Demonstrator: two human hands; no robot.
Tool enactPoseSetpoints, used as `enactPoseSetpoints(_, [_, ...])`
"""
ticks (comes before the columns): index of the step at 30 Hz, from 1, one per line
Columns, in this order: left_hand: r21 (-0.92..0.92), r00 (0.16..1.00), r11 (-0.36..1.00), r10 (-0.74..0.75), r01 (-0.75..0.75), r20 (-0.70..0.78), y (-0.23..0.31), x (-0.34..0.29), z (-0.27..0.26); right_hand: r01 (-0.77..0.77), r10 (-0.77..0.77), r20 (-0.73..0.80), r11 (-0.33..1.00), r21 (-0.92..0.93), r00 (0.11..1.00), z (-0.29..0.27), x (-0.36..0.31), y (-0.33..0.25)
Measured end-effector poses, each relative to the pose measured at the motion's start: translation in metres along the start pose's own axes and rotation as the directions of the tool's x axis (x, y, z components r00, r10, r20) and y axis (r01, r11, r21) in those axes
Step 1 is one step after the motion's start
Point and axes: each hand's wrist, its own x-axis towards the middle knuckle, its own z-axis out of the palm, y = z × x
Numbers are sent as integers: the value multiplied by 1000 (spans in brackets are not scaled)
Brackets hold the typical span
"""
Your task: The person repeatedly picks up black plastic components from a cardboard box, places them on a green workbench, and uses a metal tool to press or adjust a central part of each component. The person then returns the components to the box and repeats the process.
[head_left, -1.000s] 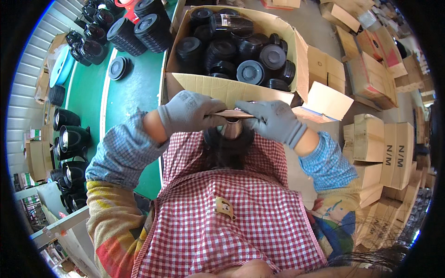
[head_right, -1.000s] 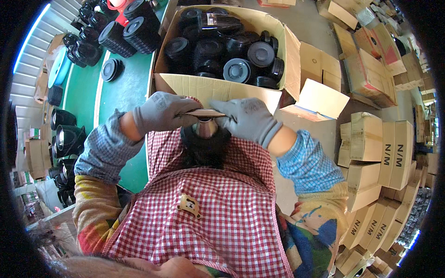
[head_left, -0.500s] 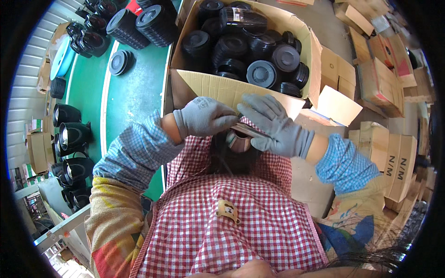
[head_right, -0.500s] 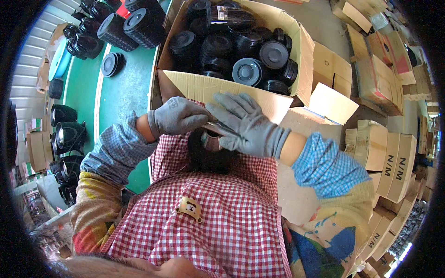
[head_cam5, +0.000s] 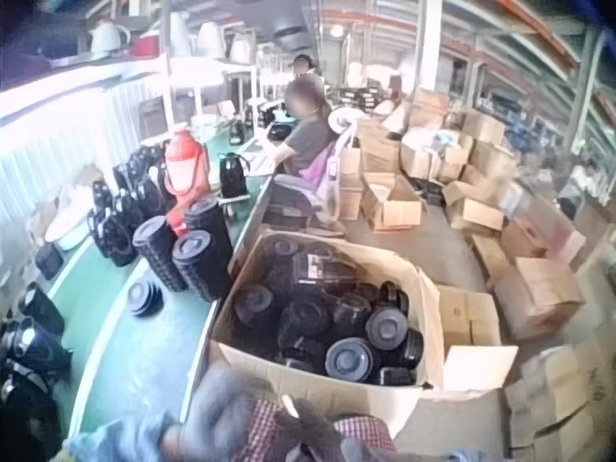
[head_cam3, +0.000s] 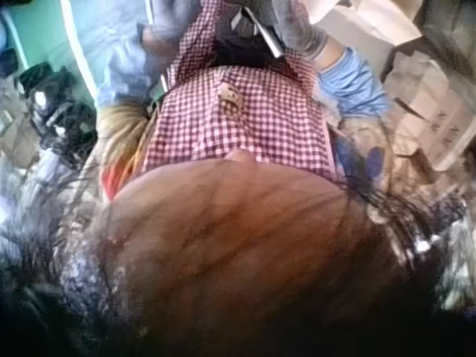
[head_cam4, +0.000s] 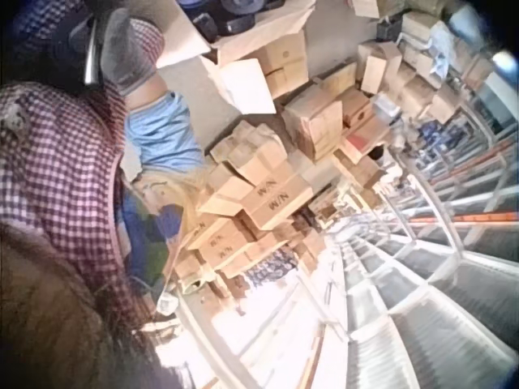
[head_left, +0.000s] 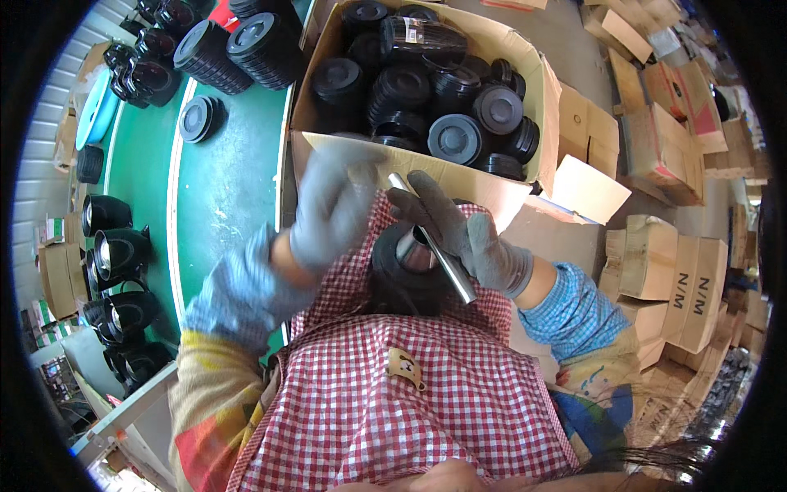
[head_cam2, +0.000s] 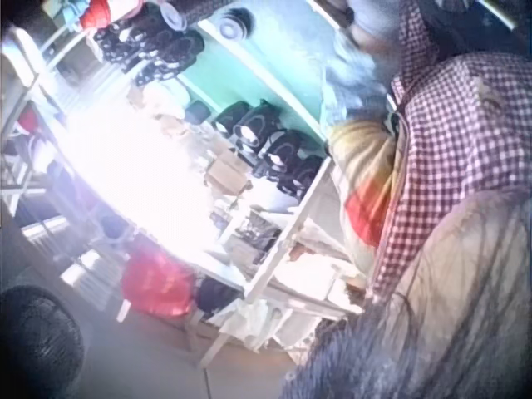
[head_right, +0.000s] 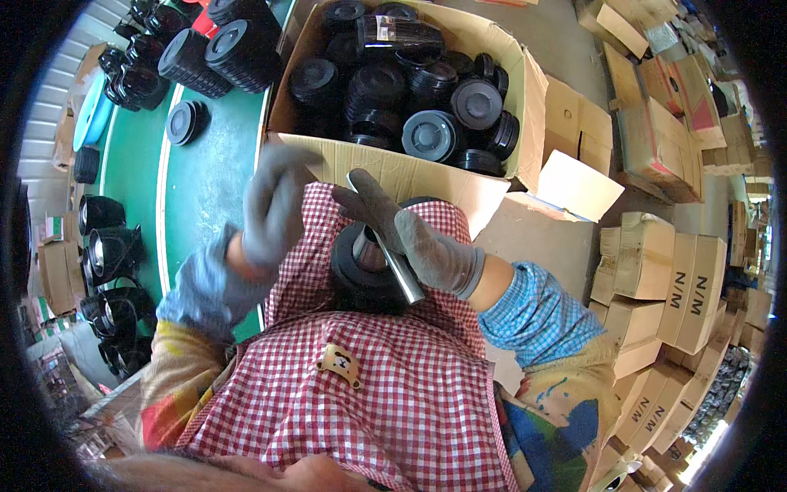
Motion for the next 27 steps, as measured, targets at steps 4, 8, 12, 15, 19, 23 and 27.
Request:
enactPoseSetpoints(4, [-159, 870, 983, 161, -96, 467, 95, 25, 31, -150, 127, 136, 973, 177, 983, -1, 4, -6])
enactPoseSetpoints(8, [-76, 895, 996, 77, -48, 439, 84, 3, 56, -60, 57, 173, 998, 14, 983, -32, 9, 9])
enactPoseSetpoints(12, [-114, 906, 993, 25, 25, 422, 85, 7, 66, 290, -248, 154, 742, -604, 956, -62, 63, 16])
enactPoseSetpoints(15, [-163, 898, 986, 43, 33, 437, 75, 10, 65, 317, -263, 180, 835, -449, 948, -65, 75, 57])
enactPoseSetpoints(19, [-362, 891, 932, 162, 2, 424, 66, 5, 59, 299, -336, 69, 702, -646, 939, -67, 55, 56])
enactPoseSetpoints(23, [-741, 958, 671, 204, 14, 203, 42, -5, 40, 66, -305, -95, 479, -875, 947, -69, -3, 40])
enactPoseSetpoints(27, [-903, 963, 405, 155, 142, 221, 35, -4, 29, -114, -181, -184, 341, -933, 966, -49, -33, 3])
